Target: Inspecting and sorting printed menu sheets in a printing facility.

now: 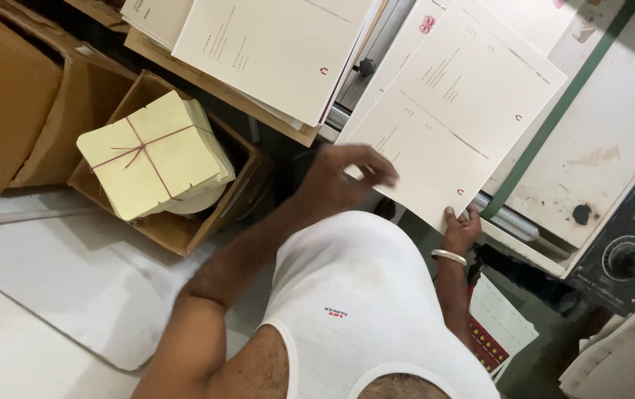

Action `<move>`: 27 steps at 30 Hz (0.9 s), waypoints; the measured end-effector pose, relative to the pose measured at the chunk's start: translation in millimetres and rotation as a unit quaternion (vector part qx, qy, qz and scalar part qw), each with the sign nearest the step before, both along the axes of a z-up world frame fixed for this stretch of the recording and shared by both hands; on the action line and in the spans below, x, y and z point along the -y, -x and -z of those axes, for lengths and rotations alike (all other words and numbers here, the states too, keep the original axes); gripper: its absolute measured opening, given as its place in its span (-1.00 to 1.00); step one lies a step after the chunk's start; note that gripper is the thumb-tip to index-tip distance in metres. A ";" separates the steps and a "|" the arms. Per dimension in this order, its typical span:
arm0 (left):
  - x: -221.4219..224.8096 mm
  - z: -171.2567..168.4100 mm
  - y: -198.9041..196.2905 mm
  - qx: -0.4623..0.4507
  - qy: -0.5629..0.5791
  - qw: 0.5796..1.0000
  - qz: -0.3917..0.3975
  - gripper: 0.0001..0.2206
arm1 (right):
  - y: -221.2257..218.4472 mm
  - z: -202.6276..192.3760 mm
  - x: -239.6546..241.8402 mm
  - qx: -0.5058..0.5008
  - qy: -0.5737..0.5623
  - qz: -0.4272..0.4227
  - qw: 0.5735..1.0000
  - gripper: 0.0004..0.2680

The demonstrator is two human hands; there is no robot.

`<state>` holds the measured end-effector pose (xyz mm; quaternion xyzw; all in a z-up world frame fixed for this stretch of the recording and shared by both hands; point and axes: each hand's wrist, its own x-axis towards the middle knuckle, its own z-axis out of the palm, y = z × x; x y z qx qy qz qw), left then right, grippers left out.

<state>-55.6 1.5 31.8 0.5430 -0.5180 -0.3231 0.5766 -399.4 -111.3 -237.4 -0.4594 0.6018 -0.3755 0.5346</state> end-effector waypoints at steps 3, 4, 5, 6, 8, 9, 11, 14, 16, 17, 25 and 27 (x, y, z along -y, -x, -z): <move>3.5 39.2 -48.5 0.269 -0.045 0.943 -0.191 -0.86 | -26.4 -46.1 16.6 -0.155 0.081 -0.050 0.983 -0.69; 1.6 48.0 -62.9 0.269 -0.053 0.942 -0.194 -0.86 | -30.0 -57.5 19.0 -0.155 0.076 -0.057 0.983 -0.69; -0.7 57.1 -77.4 0.338 -0.099 0.916 -0.192 -0.75 | -33.9 -68.6 22.0 -0.273 0.161 -0.083 0.945 -0.68; 1.0 66.1 -93.0 0.405 -0.140 0.885 -0.184 -0.62 | -38.0 -80.0 27.1 -0.383 0.246 -0.104 0.884 -0.67; -0.2 88.7 -105.5 0.471 -0.151 0.854 -0.164 -0.49 | -31.0 -61.9 42.3 -0.240 0.165 -0.068 0.954 -0.64; 0.0 99.6 -111.4 0.533 -0.156 0.819 -0.143 -0.37 | -27.3 -53.5 51.2 -0.091 0.080 -0.026 0.992 -0.61; 7.2 120.1 -114.8 0.579 -0.178 0.785 -0.133 -0.43 | -33.5 -65.8 49.8 -0.053 0.077 -0.020 0.995 -0.59; 15.7 123.6 -118.3 0.594 -0.237 0.763 -0.088 -0.54 | -33.6 -61.8 46.1 -0.037 0.059 0.002 0.998 -0.56; 17.3 118.8 -120.7 0.565 -0.273 0.776 -0.054 -0.59 | -31.6 -55.5 40.7 -0.059 0.046 0.020 0.997 -0.55; 17.4 116.9 -123.2 0.546 -0.277 0.789 -0.048 -0.59 | -31.9 -54.1 37.5 -0.048 0.028 0.013 0.998 -0.54; 10.8 110.1 -127.1 0.525 -0.204 0.824 -0.062 -0.68 | -10.5 6.0 16.4 0.060 0.085 -0.042 0.994 -0.48; 8.7 114.0 -127.8 0.539 -0.183 0.819 -0.077 -0.66 | -16.7 -6.6 7.6 0.021 0.055 -0.050 0.997 -0.47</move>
